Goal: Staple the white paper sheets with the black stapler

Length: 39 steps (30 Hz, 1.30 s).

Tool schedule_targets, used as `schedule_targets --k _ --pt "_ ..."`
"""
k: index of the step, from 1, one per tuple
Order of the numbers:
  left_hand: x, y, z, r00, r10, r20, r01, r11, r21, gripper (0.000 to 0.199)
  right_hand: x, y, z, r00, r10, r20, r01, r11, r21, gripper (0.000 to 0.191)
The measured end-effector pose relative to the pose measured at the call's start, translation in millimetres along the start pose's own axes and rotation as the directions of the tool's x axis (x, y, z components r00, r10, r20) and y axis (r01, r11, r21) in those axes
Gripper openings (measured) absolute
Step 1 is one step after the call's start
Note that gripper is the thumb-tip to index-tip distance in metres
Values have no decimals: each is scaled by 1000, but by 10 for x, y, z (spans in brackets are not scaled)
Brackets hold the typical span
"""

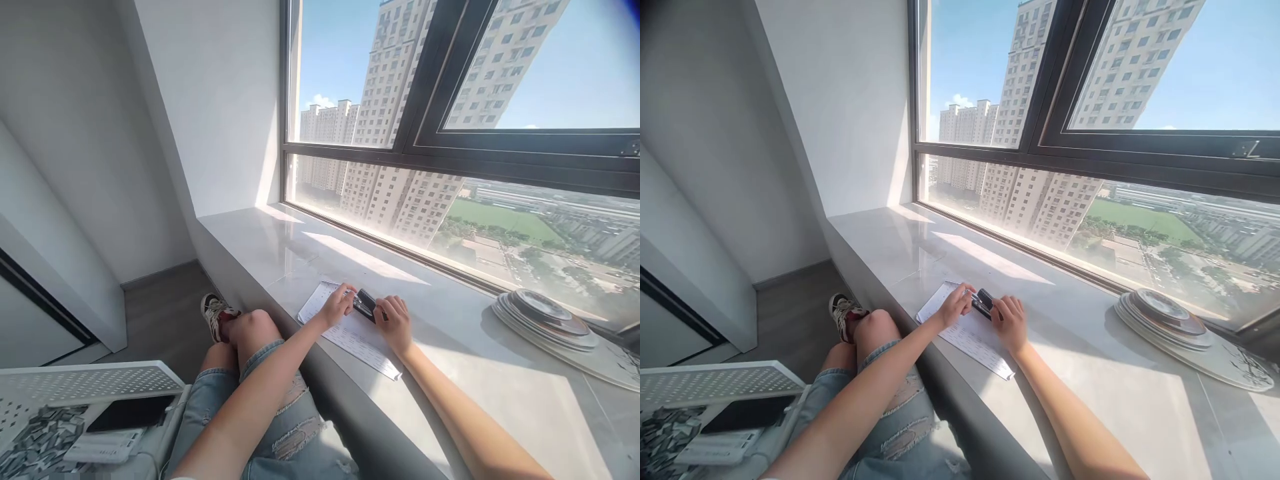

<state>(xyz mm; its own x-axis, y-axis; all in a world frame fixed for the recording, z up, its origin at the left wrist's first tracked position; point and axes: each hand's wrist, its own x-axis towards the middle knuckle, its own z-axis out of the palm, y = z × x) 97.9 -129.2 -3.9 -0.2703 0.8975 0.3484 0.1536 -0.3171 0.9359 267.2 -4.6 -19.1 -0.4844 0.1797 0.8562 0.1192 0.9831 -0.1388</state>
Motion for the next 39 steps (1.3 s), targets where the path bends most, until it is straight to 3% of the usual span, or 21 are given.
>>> schedule_targets --k 5,8,10,13,17,20,23,25,27,29,31,33,36,39 --pt "13 -13 122 994 -39 -105 47 996 72 11 -8 60 -23 998 68 -11 -69 998 -5 23" --pt "39 -20 204 974 -19 -225 80 961 264 16 24 63 -69 987 147 -65 -145 989 20 24" --pt "79 -9 164 954 -22 -299 153 893 423 22 47 47 -96 966 236 -103 -230 971 69 23" --pt "200 14 -60 938 -56 -343 254 784 566 25 70 24 -109 927 362 -100 -346 927 143 20" --pt "433 -30 -425 899 -23 -437 333 684 649 26 97 54 -95 839 526 -136 -504 847 167 13" --pt "569 -152 -589 862 13 -507 396 608 688 31 146 123 -122 786 600 -149 -581 799 155 13" --pt "639 -312 -676 867 -14 -499 451 449 771 42 206 226 -213 751 651 -107 -637 758 140 16" --pt "662 -413 -724 883 -45 -468 452 355 818 44 211 320 -303 706 708 -19 -700 702 133 17" --pt "672 -495 -779 901 -28 -433 413 366 834 40 158 433 -412 624 775 101 -781 617 96 16" --pt "676 -548 -836 913 21 -408 360 433 827 36 52 550 -533 518 832 198 -850 526 18 14" --pt "680 -573 -884 914 54 -403 329 483 811 32 -77 656 -649 463 861 211 -873 484 -60 13" --pt "685 -574 -913 908 68 -413 326 505 799 29 -186 745 -732 480 865 148 -864 495 -94 16" --pt "681 -526 -926 892 92 -442 329 536 777 23 -267 852 -756 546 836 47 -831 548 -94 20" --pt "620 -407 -925 859 136 -493 327 597 733 20 -284 945 -680 619 785 27 -778 618 -113 21"
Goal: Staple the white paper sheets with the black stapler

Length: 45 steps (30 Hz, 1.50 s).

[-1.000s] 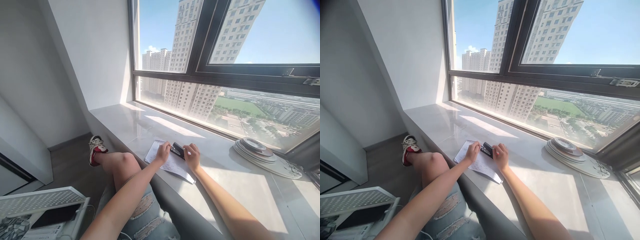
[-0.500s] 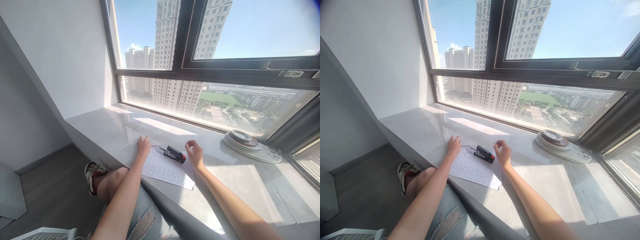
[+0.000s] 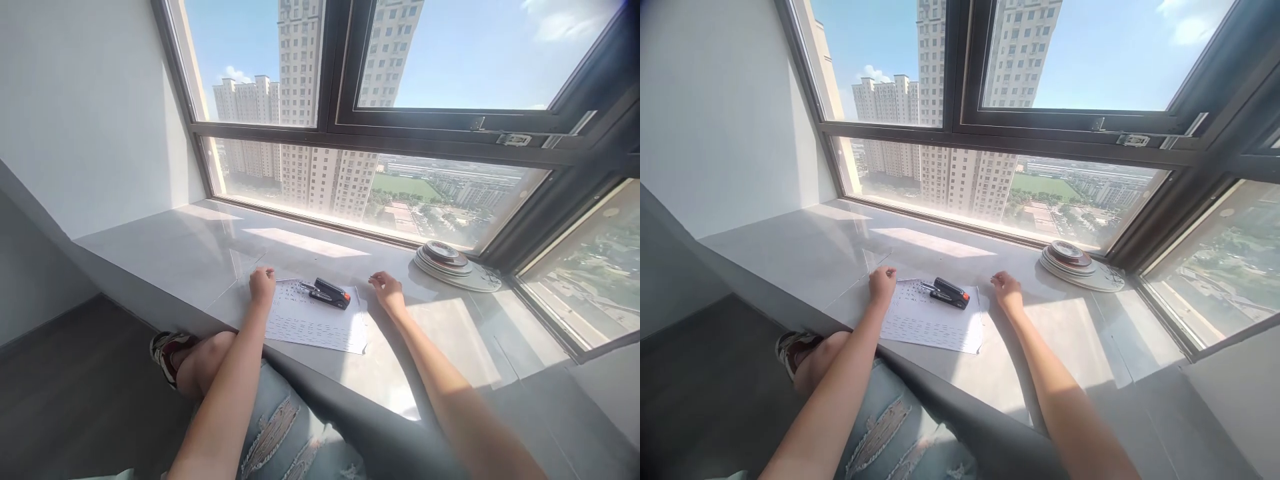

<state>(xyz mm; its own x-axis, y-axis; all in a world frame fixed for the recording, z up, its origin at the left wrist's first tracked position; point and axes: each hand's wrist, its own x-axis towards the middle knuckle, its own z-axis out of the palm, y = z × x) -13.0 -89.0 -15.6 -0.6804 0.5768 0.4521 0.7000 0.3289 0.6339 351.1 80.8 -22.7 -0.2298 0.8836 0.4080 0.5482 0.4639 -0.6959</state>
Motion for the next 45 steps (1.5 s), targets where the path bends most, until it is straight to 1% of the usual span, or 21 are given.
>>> schedule_targets --k 2,4,7,8,10,11,12,13,14,15,16,17,19,20,22,25,28,33,37,41,45 --pt "-66 46 -112 997 6 -83 -13 997 -82 19 32 40 61 998 -64 -15 64 997 -41 19" --pt "-166 99 -219 986 28 -164 -54 986 -156 18 43 78 90 992 -121 -30 119 990 -80 16" --pt "-337 189 -311 975 68 -210 -118 964 -239 16 14 58 47 980 -196 -42 191 976 -99 12" --pt "-385 218 -321 976 81 -202 -136 953 -272 16 -10 9 18 972 -229 -55 222 970 -102 14" --pt "-453 270 -321 982 109 -157 -158 925 -344 15 -89 -167 -27 944 -314 -104 304 948 -98 23" --pt "-473 291 -316 984 122 -127 -162 912 -376 15 -146 -286 -30 919 -370 -139 361 929 -87 29" --pt "-485 308 -311 986 133 -98 -162 902 -401 15 -214 -413 -15 891 -420 -171 414 908 -70 30" --pt "-492 322 -305 987 145 -72 -162 893 -420 15 -289 -539 20 877 -444 -184 447 894 -26 29" --pt "-496 332 -300 986 159 -48 -164 887 -432 15 -365 -653 73 873 -457 -168 468 883 29 26" --pt "-499 338 -295 985 173 -27 -167 881 -443 14 -437 -745 141 872 -475 -116 485 872 72 25" --pt "-502 341 -289 983 183 -7 -166 876 -453 13 -497 -809 215 868 -497 -23 497 863 95 28" --pt "-505 342 -282 982 191 11 -164 870 -465 13 -541 -845 290 856 -510 80 501 858 110 34" --pt "-510 340 -264 976 211 45 -165 863 -478 22 -579 -842 412 830 -504 236 489 863 123 44" --pt "-512 339 -254 971 231 64 -174 863 -475 27 -576 -816 450 823 -491 285 475 871 128 45" --pt "-517 340 -236 952 286 106 -211 868 -450 30 -552 -758 475 824 -460 330 438 887 142 40" --pt "-537 352 -226 928 342 146 -261 879 -400 30 -522 -727 426 828 -433 356 401 901 162 34" --pt "-571 361 -249 914 366 175 -275 876 -396 29 -518 -764 364 809 -434 396 381 901 209 33" --pt "-623 358 -304 917 339 211 -234 884 -405 31 -508 -807 318 784 -443 434 329 890 315 32" --pt "-652 368 -308 879 391 274 -270 880 -390 34 -495 -803 313 780 -443 442 302 885 355 33" --pt "-663 372 -294 860 428 279 -320 877 -359 35 -491 -798 320 786 -431 443 295 891 345 34" --pt "-641 359 -259 864 426 269 -322 878 -355 27 -491 -797 326 788 -441 430 299 884 359 33"
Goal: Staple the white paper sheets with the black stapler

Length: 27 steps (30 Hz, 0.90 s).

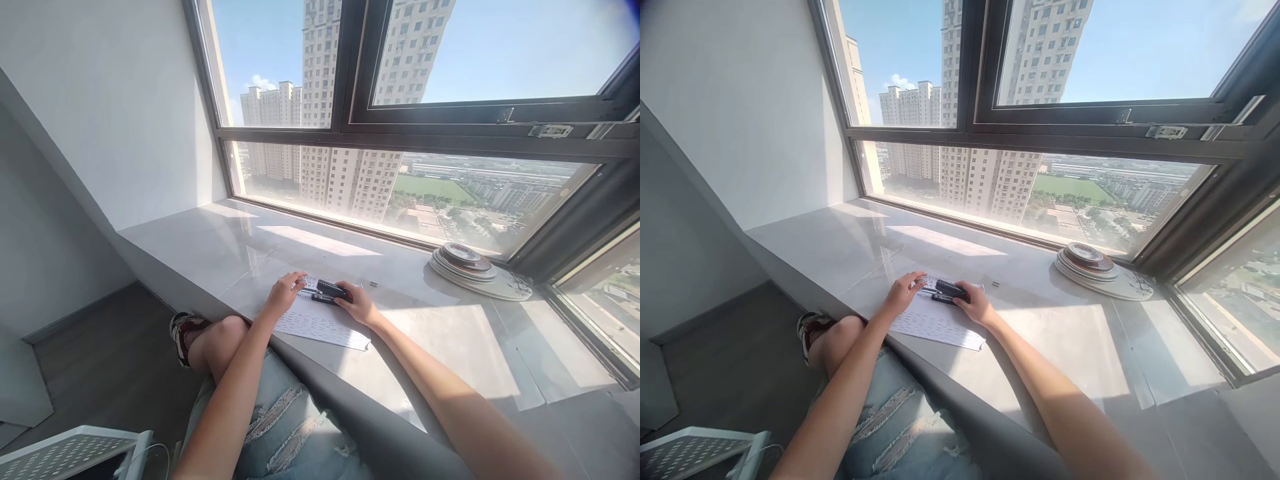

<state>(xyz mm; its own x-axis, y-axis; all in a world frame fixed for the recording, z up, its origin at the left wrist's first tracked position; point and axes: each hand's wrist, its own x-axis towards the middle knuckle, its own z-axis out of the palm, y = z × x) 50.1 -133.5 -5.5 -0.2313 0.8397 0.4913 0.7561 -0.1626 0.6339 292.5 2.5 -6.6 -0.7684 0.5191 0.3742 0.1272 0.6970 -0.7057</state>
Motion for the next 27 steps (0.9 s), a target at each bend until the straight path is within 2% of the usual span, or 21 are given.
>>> schedule_targets --k 8,12,18,27 --pt "77 -49 85 994 61 89 -57 997 -47 18 -4 1 -1 1000 4 -1 -4 1000 -7 36" --pt "80 -33 96 997 0 79 0 1000 -4 16 -1 -2 2 1000 2 9 -1 1000 -8 36" --pt "52 6 73 987 -97 127 100 995 -14 18 0 -2 -3 999 9 37 -9 1000 -1 37" --pt "46 9 72 984 -109 141 107 994 21 16 -1 27 -5 998 5 63 -4 1000 -3 36"
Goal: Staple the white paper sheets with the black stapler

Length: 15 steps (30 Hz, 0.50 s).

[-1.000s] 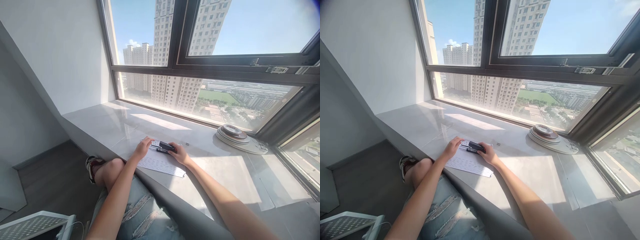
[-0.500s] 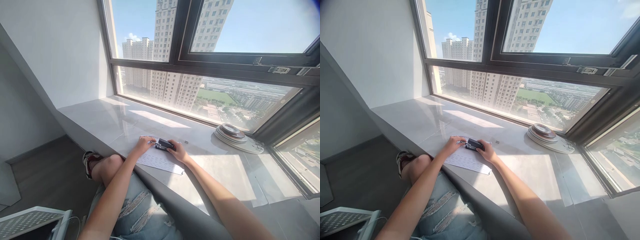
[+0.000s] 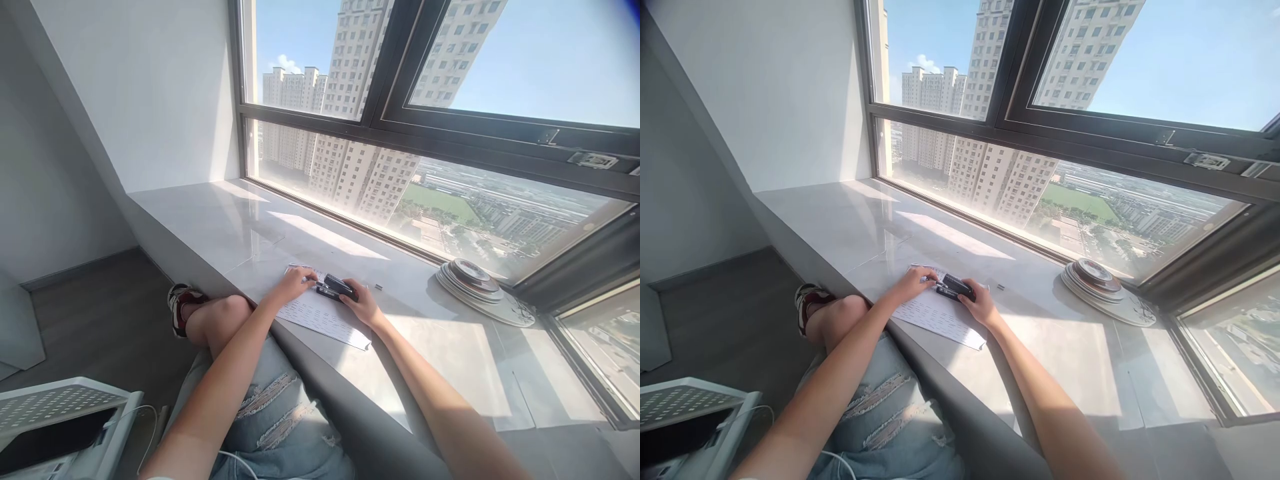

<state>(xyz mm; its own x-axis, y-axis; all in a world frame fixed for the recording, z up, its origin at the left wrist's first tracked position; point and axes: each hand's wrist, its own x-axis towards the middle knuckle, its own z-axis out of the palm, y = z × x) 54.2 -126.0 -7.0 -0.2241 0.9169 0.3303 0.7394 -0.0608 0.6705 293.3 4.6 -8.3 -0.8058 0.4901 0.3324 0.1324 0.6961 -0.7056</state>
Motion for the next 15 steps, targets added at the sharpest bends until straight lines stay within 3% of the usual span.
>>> schedule_targets --k 9,12,15 --pt "-24 -4 -20 999 -15 -28 16 998 53 18 1 -1 -2 1000 16 8 -16 1000 13 39" --pt "-75 22 -88 994 7 -107 -3 999 35 24 0 -14 -2 1000 9 8 -9 1000 27 39" --pt "-172 58 -125 978 -73 -194 66 997 -47 21 2 -12 2 1000 11 1 -11 1000 16 37"
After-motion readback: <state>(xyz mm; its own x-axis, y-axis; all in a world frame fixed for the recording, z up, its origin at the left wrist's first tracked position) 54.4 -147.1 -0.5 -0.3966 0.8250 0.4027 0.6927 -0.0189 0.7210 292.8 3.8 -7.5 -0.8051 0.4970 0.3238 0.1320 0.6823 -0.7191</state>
